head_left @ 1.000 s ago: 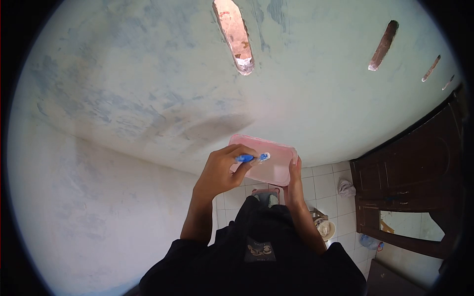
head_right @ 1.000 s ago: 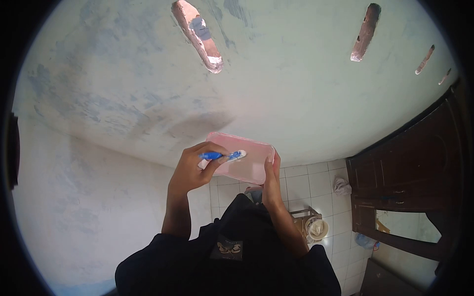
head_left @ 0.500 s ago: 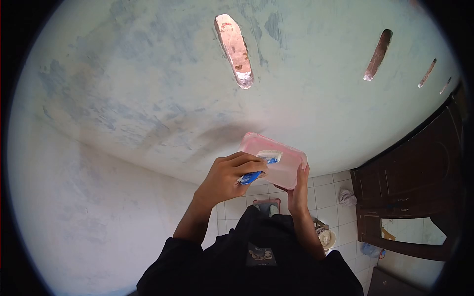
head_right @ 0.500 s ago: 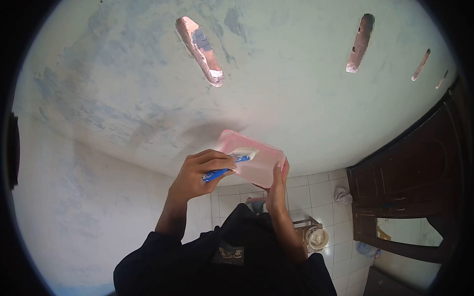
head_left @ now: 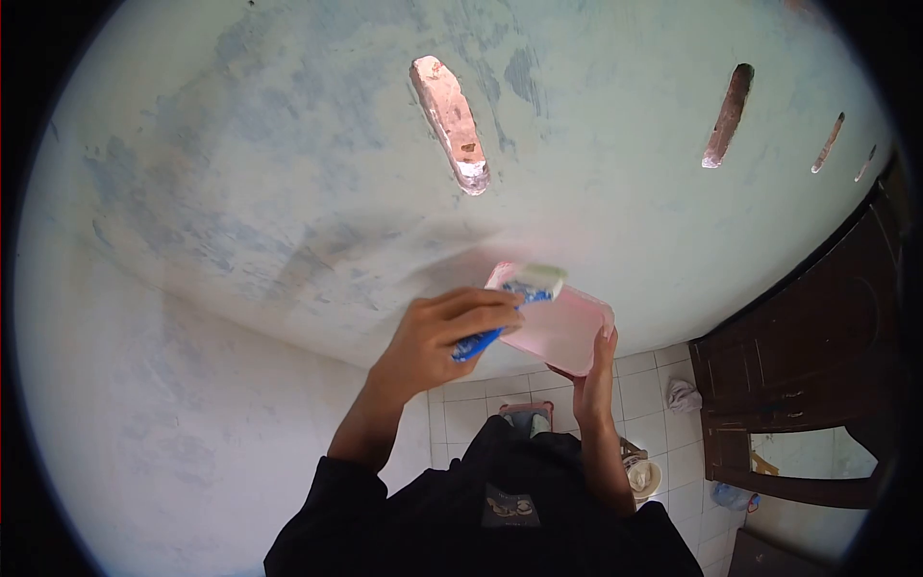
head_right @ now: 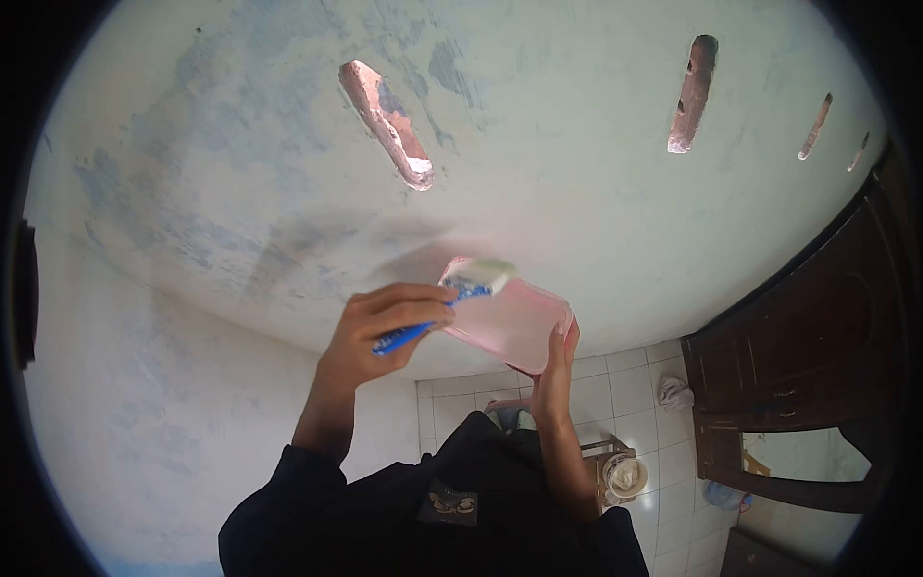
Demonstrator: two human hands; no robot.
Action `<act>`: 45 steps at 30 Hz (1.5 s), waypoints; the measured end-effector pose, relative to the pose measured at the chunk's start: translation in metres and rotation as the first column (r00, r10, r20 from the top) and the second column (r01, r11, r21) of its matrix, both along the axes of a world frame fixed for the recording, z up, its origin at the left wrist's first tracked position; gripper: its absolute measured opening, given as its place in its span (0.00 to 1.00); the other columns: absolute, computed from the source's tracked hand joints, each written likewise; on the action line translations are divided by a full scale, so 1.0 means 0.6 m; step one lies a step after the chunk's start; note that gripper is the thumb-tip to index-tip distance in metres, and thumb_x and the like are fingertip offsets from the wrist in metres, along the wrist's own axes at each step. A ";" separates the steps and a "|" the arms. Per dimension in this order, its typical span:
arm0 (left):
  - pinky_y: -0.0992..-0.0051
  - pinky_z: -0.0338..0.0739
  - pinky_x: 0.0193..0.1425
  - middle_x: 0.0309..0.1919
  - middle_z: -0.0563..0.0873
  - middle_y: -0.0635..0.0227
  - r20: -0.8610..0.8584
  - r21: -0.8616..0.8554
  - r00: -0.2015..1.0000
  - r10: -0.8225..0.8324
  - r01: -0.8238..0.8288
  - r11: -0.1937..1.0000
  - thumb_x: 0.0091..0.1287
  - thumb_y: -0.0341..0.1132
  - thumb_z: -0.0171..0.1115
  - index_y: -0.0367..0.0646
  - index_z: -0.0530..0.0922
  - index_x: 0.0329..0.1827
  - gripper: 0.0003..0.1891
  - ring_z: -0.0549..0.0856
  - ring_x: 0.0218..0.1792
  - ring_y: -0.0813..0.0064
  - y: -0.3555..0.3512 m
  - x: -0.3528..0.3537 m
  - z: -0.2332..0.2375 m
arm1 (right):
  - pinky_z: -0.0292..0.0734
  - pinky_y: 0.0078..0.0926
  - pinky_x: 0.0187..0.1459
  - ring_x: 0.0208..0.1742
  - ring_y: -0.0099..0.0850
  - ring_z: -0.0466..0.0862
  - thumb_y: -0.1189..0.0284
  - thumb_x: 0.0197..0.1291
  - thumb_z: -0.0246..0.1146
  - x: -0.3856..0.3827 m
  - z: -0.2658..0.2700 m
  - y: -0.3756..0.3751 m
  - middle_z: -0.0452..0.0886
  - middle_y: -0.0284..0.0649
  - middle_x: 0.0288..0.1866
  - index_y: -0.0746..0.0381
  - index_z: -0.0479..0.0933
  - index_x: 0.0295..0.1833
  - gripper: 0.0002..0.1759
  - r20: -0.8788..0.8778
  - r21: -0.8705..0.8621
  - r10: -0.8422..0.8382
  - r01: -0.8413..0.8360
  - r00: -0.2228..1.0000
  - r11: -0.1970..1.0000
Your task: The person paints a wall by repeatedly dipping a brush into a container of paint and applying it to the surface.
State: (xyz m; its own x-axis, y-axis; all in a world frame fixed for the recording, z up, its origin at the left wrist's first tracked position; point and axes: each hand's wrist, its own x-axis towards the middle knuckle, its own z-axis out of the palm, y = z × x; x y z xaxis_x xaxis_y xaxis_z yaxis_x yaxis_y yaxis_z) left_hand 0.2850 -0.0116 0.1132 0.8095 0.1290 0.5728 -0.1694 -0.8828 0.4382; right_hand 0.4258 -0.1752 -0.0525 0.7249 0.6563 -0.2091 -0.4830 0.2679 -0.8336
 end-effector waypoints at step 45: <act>0.67 0.88 0.48 0.51 0.91 0.61 0.543 0.533 0.839 0.003 -0.348 0.772 0.60 0.20 0.72 0.43 0.89 0.48 0.14 0.90 0.51 0.57 0.050 0.077 -0.033 | 0.87 0.37 0.48 0.59 0.35 0.86 0.36 0.76 0.52 0.041 -0.100 -0.130 0.77 0.38 0.70 0.50 0.63 0.79 0.38 -0.021 -0.156 -0.322 0.315 0.947 0.936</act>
